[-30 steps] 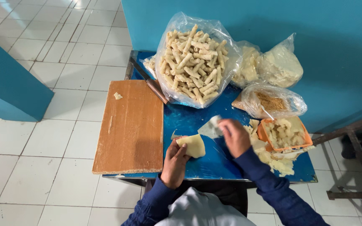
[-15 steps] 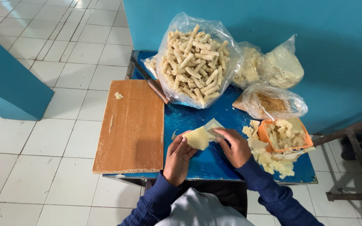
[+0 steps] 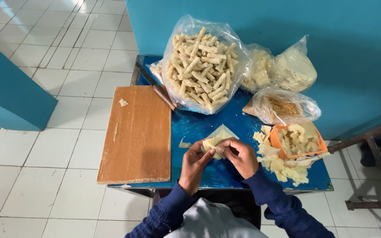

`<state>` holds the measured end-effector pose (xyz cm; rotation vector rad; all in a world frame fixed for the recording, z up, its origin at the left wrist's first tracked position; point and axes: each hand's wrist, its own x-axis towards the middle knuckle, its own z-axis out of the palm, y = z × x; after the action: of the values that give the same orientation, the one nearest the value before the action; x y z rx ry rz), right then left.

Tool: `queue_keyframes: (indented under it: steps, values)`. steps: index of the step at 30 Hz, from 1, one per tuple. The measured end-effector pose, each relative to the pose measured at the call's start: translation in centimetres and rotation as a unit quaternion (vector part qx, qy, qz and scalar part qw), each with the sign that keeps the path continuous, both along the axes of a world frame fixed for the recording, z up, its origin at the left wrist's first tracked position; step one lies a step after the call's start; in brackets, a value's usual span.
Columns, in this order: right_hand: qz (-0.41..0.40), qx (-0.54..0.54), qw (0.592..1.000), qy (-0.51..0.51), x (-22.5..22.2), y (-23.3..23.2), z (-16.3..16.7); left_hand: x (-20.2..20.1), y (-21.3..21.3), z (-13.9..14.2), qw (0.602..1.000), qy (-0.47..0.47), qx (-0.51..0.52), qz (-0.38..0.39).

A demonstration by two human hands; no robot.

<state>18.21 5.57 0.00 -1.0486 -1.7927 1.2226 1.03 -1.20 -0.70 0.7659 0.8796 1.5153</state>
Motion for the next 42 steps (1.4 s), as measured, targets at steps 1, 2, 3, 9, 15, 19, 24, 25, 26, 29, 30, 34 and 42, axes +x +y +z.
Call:
queue_keyframes:
  steps: [1, 2, 3, 9, 15, 19, 24, 25, 26, 29, 30, 34, 42]
  values:
    - [0.013, -0.052, 0.998, 0.027, 0.2, 0.3, -0.5, 0.0, 0.1, -0.1, 1.0, 0.014, -0.001, 0.01]
    - [0.025, -0.103, 0.993, 0.053, 0.5, 0.6, -1.0, 0.0, 0.4, -0.2, 0.999, 0.027, -0.002, 0.021]
    - [0.029, -0.116, 0.991, 0.055, 0.7, 0.8, -1.5, 0.0, 0.5, -0.4, 0.999, 0.041, -0.003, 0.032]
    - [0.052, -0.214, 0.963, 0.158, 1.2, 1.4, -3.5, 0.1, 0.6, -1.7, 0.996, 0.078, 0.003, 0.049]
    - [0.004, -0.357, 0.889, 0.286, 1.9, 2.2, -3.9, -0.4, 0.5, -2.1, 0.997, 0.05, 0.016, 0.053]
    - [-0.076, -0.326, 0.885, 0.325, 3.1, 4.3, -2.9, -1.4, -0.1, -1.4, 0.996, 0.057, -0.017, 0.067]
    - [-0.118, 0.075, 0.987, 0.082, 3.4, 5.0, -0.9, -2.8, -1.0, -0.2, 0.994, 0.055, -0.013, 0.089]
    - [-0.119, 0.158, 0.98, -0.008, 2.9, 4.3, -0.7, -3.0, -1.1, 0.0, 0.994, 0.058, -0.006, 0.092]
    - [-0.118, 0.24, 0.959, -0.098, 2.3, 3.7, -0.5, -3.2, -1.2, 0.1, 0.994, 0.061, 0.003, 0.094]
    - [-0.051, 0.362, 0.913, -0.178, 0.9, 1.6, -0.2, -3.5, -1.2, 0.5, 0.993, 0.056, -0.001, 0.102]
    - [-0.042, 0.359, 0.916, -0.176, 0.8, 1.0, -0.1, -3.6, -1.2, 0.6, 0.993, 0.051, -0.008, 0.105]
    - [-0.017, 0.352, 0.919, -0.177, 0.8, -0.5, 0.0, -3.5, -1.1, 0.8, 0.994, 0.039, -0.002, 0.102]
    - [0.01, 0.321, 0.933, -0.163, 0.4, -1.4, 2.3, -2.6, -0.4, -0.1, 0.995, 0.045, 0.005, 0.086]
